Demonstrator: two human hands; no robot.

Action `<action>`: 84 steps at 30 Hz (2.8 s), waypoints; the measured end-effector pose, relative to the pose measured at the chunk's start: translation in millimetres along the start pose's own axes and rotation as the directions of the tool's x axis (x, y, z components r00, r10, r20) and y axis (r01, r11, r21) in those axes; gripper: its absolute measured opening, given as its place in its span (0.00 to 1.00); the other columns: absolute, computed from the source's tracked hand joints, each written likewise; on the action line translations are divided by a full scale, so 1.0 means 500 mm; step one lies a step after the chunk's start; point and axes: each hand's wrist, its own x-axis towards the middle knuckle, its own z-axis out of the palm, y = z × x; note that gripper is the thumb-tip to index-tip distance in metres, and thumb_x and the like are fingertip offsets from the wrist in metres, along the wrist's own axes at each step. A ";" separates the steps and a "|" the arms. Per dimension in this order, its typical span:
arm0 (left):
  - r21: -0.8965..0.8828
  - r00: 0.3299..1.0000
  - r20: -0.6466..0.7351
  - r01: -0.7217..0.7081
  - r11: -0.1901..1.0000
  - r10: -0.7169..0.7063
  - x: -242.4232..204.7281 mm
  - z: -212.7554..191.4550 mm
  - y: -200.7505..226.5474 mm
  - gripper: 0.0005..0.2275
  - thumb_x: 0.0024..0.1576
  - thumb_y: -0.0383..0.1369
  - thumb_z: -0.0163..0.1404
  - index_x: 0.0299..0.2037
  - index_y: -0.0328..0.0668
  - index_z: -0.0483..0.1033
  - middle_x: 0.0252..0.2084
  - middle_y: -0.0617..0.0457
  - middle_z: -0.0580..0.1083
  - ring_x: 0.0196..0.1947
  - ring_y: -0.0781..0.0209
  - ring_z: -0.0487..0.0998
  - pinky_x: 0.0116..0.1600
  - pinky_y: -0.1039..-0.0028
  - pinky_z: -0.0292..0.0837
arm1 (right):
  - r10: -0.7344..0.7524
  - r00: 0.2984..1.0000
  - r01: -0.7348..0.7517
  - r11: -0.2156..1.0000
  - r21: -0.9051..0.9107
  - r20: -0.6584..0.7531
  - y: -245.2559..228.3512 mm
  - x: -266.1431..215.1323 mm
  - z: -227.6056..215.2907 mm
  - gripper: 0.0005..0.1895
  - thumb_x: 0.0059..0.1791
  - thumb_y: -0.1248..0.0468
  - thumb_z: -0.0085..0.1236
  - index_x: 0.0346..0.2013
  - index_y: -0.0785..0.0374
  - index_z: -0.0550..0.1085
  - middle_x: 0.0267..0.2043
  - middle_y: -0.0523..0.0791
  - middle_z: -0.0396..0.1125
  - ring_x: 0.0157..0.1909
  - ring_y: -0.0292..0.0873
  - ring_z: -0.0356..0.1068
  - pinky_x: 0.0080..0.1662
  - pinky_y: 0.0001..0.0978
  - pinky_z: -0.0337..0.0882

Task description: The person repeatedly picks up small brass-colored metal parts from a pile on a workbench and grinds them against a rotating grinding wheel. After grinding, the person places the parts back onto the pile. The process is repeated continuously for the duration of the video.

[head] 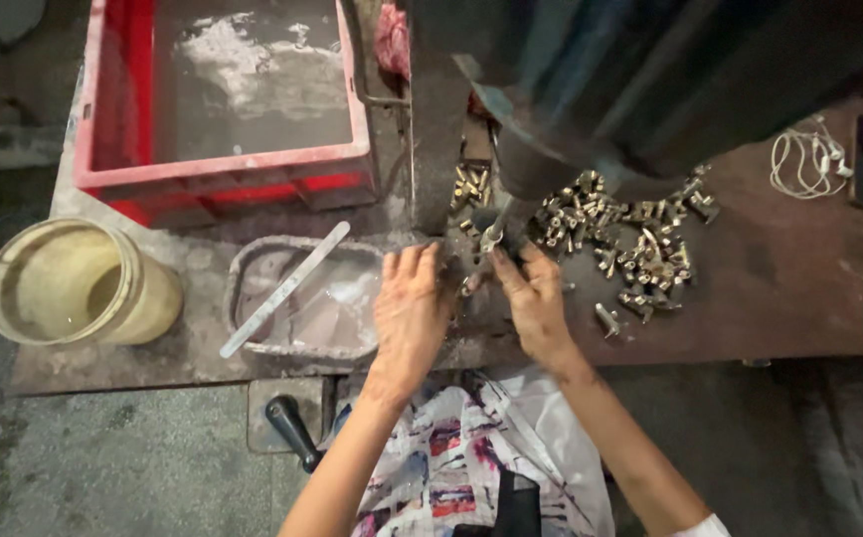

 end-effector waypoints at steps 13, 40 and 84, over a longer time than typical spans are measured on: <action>-0.731 0.794 0.329 0.557 0.395 -0.512 -0.105 -0.034 -0.033 0.13 0.56 0.27 0.59 0.51 0.35 0.79 0.43 0.54 0.81 0.43 0.70 0.80 0.49 0.79 0.76 | -0.075 0.995 0.060 0.977 -0.203 -0.067 -0.001 0.000 0.010 0.14 0.57 0.65 0.54 0.54 0.68 0.77 0.47 0.41 0.75 0.47 0.31 0.70 0.51 0.25 0.71; -0.414 0.921 0.339 0.330 0.849 -0.193 -0.005 -0.056 -0.011 0.13 0.54 0.31 0.59 0.49 0.41 0.82 0.39 0.45 0.82 0.34 0.57 0.85 0.39 0.69 0.79 | 0.419 0.906 -0.277 0.690 -0.669 0.056 0.005 -0.068 -0.067 0.16 0.52 0.57 0.59 0.50 0.62 0.78 0.42 0.51 0.79 0.44 0.43 0.79 0.48 0.34 0.76; 0.132 0.864 0.396 -0.389 0.912 0.311 0.077 0.509 0.163 0.20 0.58 0.26 0.46 0.62 0.46 0.69 0.55 0.42 0.74 0.48 0.47 0.78 0.44 0.59 0.77 | 0.054 0.998 -0.059 0.958 -0.280 -0.027 0.077 0.038 -0.049 0.32 0.50 0.57 0.65 0.59 0.79 0.68 0.54 0.53 0.75 0.55 0.42 0.73 0.59 0.32 0.71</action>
